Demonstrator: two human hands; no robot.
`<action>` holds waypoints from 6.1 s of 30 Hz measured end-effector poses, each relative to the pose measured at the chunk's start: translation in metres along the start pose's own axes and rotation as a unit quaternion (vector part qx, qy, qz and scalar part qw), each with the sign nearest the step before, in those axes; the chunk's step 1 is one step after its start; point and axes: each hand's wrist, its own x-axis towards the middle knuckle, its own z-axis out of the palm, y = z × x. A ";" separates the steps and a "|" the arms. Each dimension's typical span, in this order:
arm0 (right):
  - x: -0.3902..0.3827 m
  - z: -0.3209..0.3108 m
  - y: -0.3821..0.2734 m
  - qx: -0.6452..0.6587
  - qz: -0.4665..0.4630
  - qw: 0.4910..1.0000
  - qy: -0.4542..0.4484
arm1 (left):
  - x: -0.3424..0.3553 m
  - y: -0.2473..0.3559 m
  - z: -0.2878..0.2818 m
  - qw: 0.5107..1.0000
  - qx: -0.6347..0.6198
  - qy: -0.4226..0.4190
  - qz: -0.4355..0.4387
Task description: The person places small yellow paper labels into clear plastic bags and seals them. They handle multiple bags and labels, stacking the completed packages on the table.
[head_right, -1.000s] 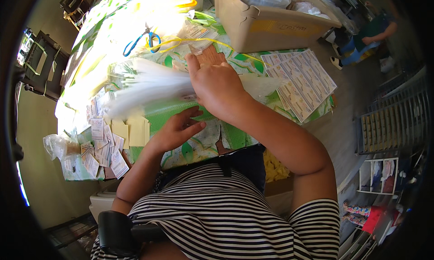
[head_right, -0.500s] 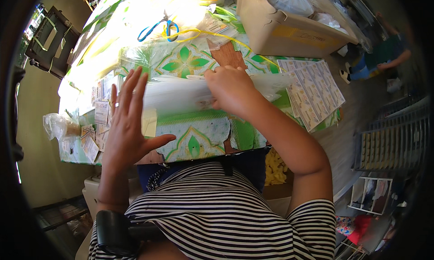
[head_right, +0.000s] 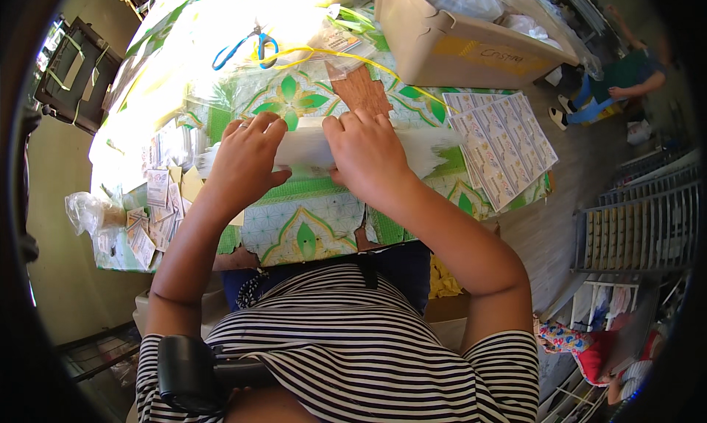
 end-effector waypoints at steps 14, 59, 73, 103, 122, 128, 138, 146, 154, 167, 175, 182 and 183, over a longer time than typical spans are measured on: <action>0.006 -0.002 0.004 0.006 0.037 0.998 0.058 | 0.015 -0.007 0.007 0.999 -0.008 -0.048 -0.003; -0.026 0.016 -0.015 -0.029 0.032 0.999 -0.027 | -0.030 0.001 0.024 0.999 -0.039 -0.033 0.019; -0.003 -0.031 0.004 0.002 0.012 0.996 -0.094 | 0.000 -0.005 -0.002 0.997 -0.001 -0.030 0.076; 0.013 -0.031 0.036 0.074 0.005 0.983 -0.167 | -0.005 -0.107 -0.036 0.908 -0.346 -0.194 0.136; -0.059 -0.032 0.076 0.117 0.023 0.985 0.122 | -0.039 -0.051 0.054 0.798 -0.595 0.025 -0.098; -0.119 0.025 0.111 0.398 0.080 0.842 0.355 | -0.039 -0.051 0.058 0.786 -0.610 0.045 -0.092; -0.088 0.066 0.141 0.502 0.034 0.830 0.242 | -0.040 -0.067 0.057 0.788 -0.614 -0.029 -0.018; -0.074 0.072 0.136 0.601 0.049 0.768 0.214 | -0.031 -0.053 0.059 0.765 -0.644 0.003 -0.014; -0.084 0.069 0.108 0.646 0.091 0.706 0.276 | -0.034 -0.044 0.067 0.785 -0.605 0.085 -0.103; -0.112 0.084 0.120 0.590 0.108 0.783 0.166 | -0.048 -0.043 0.066 0.808 -0.579 0.046 -0.099; -0.098 0.056 0.106 0.521 0.167 0.820 0.169 | -0.038 -0.025 0.064 0.776 -0.602 0.044 -0.183; -0.119 -0.017 0.180 0.584 0.318 0.737 0.117 | 0.023 0.038 0.040 0.598 -0.756 -0.104 -0.246; -0.122 -0.025 0.204 0.593 0.342 0.724 0.090 | 0.043 0.049 0.041 0.585 -0.758 -0.137 -0.256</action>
